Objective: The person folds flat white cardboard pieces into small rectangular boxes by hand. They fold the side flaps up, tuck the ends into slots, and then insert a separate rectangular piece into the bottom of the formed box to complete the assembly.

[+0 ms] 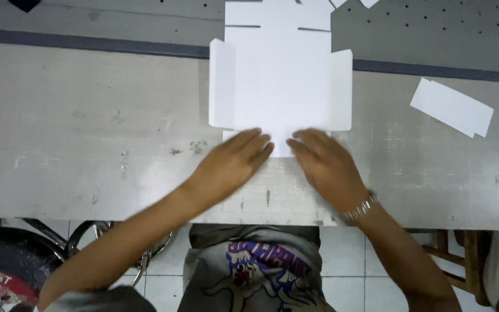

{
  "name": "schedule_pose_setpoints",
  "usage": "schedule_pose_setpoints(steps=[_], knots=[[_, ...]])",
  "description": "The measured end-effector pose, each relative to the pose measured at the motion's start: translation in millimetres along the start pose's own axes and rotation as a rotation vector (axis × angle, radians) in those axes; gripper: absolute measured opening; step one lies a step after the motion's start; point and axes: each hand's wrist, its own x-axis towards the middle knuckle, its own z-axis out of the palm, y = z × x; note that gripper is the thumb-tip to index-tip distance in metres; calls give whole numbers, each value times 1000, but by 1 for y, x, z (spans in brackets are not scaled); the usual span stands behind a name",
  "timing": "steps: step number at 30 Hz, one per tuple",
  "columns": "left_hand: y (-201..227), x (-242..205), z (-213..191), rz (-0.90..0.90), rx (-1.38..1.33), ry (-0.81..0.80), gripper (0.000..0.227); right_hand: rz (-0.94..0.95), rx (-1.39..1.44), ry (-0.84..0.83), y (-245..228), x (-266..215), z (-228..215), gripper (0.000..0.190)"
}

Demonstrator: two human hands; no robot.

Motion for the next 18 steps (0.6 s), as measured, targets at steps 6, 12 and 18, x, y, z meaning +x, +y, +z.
schedule_pose_setpoints(steps=[6,12,18], knots=[[19,-18,-7,15,-95,-78,110,59,159,-277,-36,-7,-32,88],[6,1,-12,-37,-11,-22,62,12,100,-155,-24,-1,-33,52],[4,9,-3,153,308,64,34,-7,-12,-230,-21,16,-32,47]])
